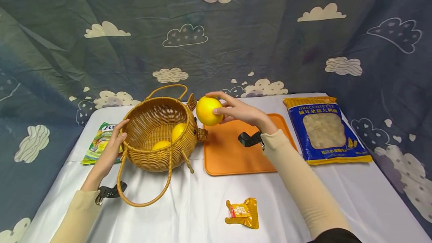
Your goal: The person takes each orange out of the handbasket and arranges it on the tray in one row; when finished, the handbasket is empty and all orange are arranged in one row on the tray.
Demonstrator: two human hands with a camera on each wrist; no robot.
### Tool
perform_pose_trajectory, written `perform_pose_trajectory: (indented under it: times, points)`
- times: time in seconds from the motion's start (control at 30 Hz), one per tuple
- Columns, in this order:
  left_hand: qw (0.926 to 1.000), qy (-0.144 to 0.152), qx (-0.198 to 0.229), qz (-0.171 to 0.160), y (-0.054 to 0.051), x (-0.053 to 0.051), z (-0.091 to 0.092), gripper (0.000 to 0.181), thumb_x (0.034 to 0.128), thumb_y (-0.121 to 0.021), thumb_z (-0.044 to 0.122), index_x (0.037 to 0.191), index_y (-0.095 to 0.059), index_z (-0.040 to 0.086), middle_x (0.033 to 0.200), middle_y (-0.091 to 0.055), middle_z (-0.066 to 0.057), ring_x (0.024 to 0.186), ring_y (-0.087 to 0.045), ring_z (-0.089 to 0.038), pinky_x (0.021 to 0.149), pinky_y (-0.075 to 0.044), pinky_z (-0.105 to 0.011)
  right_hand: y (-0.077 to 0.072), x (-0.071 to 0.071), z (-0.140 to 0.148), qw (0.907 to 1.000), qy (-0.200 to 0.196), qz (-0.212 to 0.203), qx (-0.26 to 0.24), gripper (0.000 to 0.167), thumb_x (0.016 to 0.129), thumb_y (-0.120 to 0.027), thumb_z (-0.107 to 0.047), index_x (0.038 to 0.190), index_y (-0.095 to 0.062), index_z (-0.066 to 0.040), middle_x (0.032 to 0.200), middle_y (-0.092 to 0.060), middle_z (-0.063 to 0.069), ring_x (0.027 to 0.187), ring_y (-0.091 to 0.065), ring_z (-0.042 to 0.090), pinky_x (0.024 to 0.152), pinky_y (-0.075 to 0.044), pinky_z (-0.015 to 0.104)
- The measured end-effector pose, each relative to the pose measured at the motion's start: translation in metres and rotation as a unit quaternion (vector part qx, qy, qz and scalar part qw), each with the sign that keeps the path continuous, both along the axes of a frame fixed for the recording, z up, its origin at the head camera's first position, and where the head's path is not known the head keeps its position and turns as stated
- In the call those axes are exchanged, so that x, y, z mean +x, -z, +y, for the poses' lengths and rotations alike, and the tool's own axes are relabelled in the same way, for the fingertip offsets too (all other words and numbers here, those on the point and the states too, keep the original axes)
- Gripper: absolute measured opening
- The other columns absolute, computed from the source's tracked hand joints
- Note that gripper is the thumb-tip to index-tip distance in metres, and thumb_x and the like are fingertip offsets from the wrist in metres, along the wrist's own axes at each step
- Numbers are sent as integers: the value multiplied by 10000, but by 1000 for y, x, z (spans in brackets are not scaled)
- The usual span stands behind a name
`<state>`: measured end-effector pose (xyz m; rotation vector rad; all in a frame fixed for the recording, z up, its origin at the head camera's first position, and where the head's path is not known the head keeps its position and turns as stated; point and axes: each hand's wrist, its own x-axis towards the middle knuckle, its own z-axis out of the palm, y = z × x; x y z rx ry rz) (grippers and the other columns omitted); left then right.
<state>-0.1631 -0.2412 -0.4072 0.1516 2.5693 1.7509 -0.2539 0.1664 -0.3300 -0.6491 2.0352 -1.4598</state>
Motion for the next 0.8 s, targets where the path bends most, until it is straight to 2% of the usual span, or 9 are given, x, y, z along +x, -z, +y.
perform_pose_trajectory:
  times: [0.17,0.37,0.53,0.7,0.8]
  points:
    - [10000,-3,-38,61,1,1,0,546,1034,-326,384,1537,-165,245,1575,-61,-149,1313,-241,-518,835,-390,-707,35,14,23,9983,394,-98,423,581,965,-581,-283,1479,-311,-262,1414,-341,168,1192,-445,384,918,-465,505]
    - [10000,14,6,72,1,0,1,544,1035,-323,376,1538,-163,244,1575,-62,-150,1318,-237,-511,836,-384,-712,70,25,24,9967,468,-131,643,576,945,-616,-267,1448,-338,-225,1418,-315,203,1118,-491,379,887,-488,486]
    - [10000,-31,-4,92,2,-1,1,540,1033,-326,368,1535,-176,236,1572,-71,-156,1308,-254,-514,830,-397,-702,81,30,16,9951,545,151,817,547,931,-634,-235,1408,-369,-204,1352,-384,214,1012,-527,331,846,-498,469]
    - [9998,-55,-64,159,3,-1,1,548,1030,-323,390,1534,-179,229,1572,-74,-159,1321,-232,-508,829,-387,-715,83,33,8,9902,590,680,1067,529,922,-634,-182,1388,-389,-140,1232,-464,235,891,-542,338,777,-494,451]
    - [9999,-51,-41,153,4,-1,1,550,1030,-325,392,1535,-178,230,1574,-68,-155,1332,-211,-504,832,-376,-724,81,33,7,9885,550,761,1189,556,920,-637,-176,1411,-380,-138,1161,-489,227,759,-554,362,729,-492,439]
